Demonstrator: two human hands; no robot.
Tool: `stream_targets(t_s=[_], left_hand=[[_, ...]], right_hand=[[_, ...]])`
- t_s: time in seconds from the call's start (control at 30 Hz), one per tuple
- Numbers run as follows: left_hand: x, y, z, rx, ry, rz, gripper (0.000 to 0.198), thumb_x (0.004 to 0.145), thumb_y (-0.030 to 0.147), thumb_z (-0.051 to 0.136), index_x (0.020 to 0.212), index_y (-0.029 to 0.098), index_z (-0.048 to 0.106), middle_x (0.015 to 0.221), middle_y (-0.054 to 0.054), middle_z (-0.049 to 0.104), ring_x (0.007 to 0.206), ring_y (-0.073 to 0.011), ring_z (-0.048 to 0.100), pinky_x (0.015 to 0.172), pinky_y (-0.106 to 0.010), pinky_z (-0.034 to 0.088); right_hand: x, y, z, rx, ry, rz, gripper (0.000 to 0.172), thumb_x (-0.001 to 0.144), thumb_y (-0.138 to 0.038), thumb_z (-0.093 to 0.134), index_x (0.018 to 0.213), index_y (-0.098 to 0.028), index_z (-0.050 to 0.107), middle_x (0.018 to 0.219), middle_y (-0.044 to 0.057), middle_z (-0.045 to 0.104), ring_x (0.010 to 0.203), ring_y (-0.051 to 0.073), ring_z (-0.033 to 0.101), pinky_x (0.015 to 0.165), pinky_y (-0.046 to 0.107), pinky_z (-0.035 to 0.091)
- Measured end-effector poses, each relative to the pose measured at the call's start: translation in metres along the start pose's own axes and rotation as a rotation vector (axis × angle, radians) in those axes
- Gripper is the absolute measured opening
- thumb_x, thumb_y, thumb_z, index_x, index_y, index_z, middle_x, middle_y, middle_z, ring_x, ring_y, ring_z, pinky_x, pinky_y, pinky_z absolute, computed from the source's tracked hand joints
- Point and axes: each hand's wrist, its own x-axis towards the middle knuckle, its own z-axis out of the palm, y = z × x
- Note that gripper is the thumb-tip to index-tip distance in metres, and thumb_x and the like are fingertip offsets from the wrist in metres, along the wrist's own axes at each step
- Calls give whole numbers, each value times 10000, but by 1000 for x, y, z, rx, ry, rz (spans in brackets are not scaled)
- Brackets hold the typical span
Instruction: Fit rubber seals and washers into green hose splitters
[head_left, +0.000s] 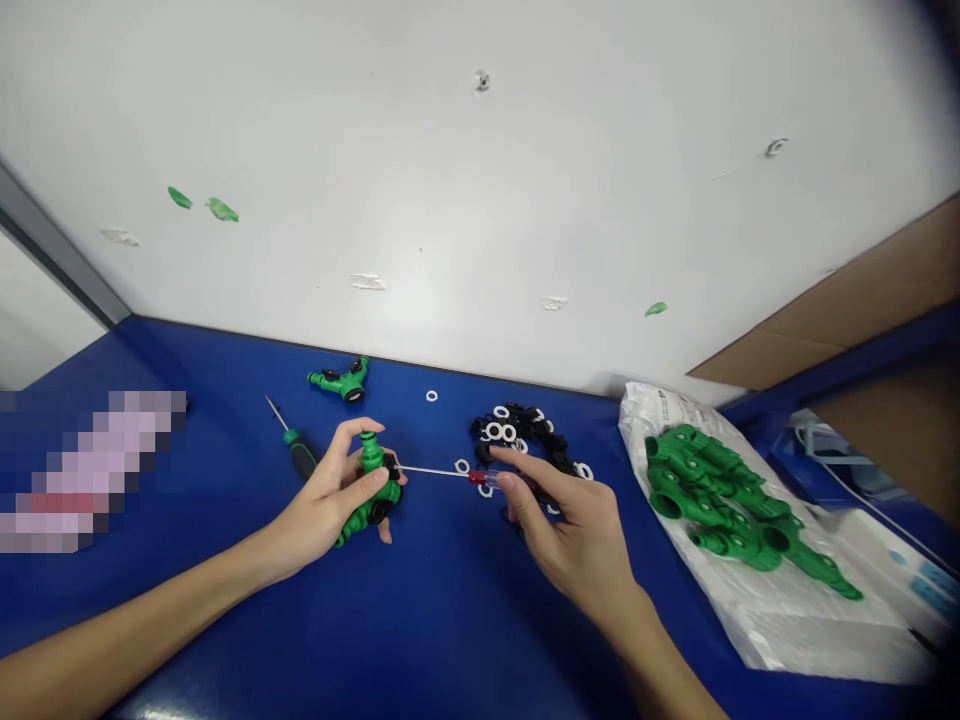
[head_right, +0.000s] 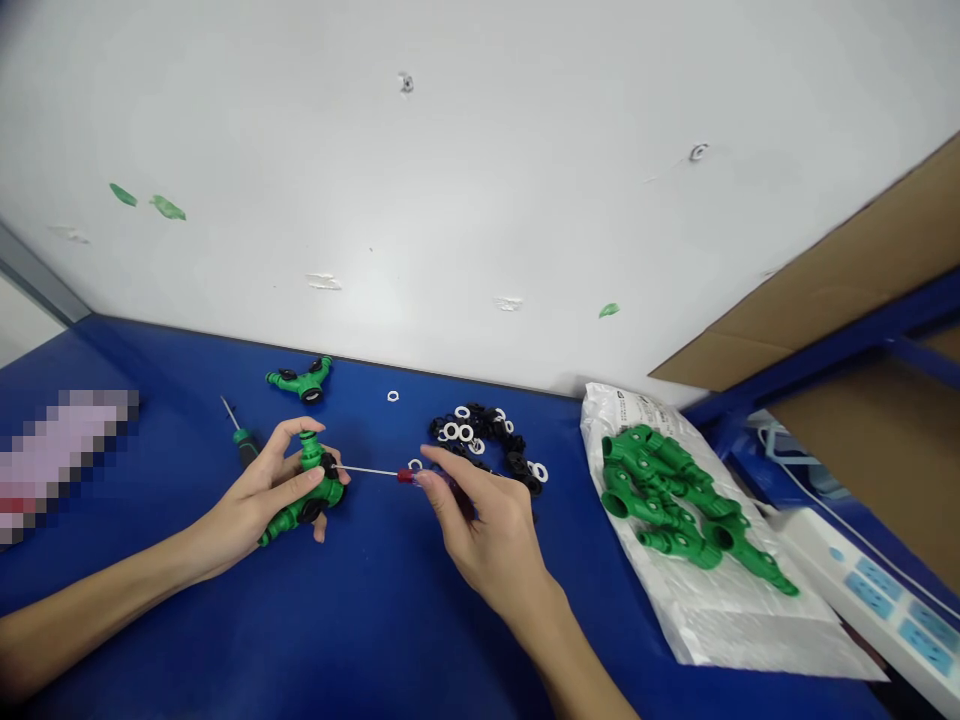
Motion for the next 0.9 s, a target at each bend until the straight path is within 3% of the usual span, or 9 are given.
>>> stream_targets(t_s=[0.17, 0.3, 0.43, 0.53, 0.6, 0.7, 0.8, 0.9], left_hand=[[0, 1, 2, 16, 18, -29, 344, 912, 339, 583, 1160, 315, 346, 905, 23, 610, 549, -121, 635, 596, -337, 561], [1, 4, 2, -9, 24, -2, 390, 880, 356, 622, 1151, 299, 348, 888, 16, 599, 610, -136, 611, 538, -324, 570], [0, 5, 1, 20, -6, 17, 367, 885, 351, 618, 1136, 295, 356, 915, 21, 575, 602, -118, 593, 526, -311, 566], [-1, 2, 1, 37, -39, -1, 343, 904, 345, 593, 1142, 298, 350, 911, 29, 566, 551, -98, 581, 525, -311, 559], [-1, -1, 0, 38, -37, -19, 332, 912, 333, 581, 1148, 301, 350, 917, 28, 565, 554, -100, 584, 525, -312, 558], [0, -2, 1, 25, -21, -13, 341, 910, 323, 585, 1158, 305, 352, 924, 20, 568, 603, -120, 596, 521, -313, 563], [0, -1, 1, 23, -24, -14, 348, 906, 326, 591, 1156, 301, 350, 907, 22, 568, 599, -119, 592, 518, -313, 564], [-1, 1, 2, 24, -42, -17, 342, 908, 334, 586, 1149, 300, 345, 898, 29, 570, 562, -107, 588, 519, -316, 562]], right_hand=[[-1, 0, -1, 115, -13, -37, 93, 897, -205, 626, 950, -205, 703, 743, 8, 744, 554, 128, 669, 549, 219, 534], [0, -1, -6, 123, -92, -18, 171, 877, -201, 659, 1045, -219, 686, 886, 24, 756, 722, 153, 706, 661, 236, 555], [1, -1, -7, 21, -94, -20, 93, 907, -233, 612, 910, -187, 693, 747, 20, 723, 609, 141, 655, 577, 228, 501], [1, -3, -5, -31, -119, 7, 207, 954, -272, 532, 831, -183, 673, 561, -18, 606, 455, 112, 533, 485, 228, 427], [0, -4, -4, -15, -156, 47, 183, 979, -269, 477, 1017, -190, 638, 600, -25, 609, 470, 114, 535, 506, 227, 440], [-3, -4, -4, 56, -262, 101, 223, 979, -273, 474, 1193, -217, 503, 854, 24, 683, 676, 145, 642, 633, 247, 512], [-4, 0, -2, 139, -295, 111, 125, 961, -273, 518, 1077, -229, 532, 940, 38, 697, 796, 159, 675, 702, 252, 532], [-3, 1, -2, 120, -225, 106, 102, 940, -311, 570, 935, -213, 597, 770, 8, 697, 666, 147, 663, 594, 222, 494]])
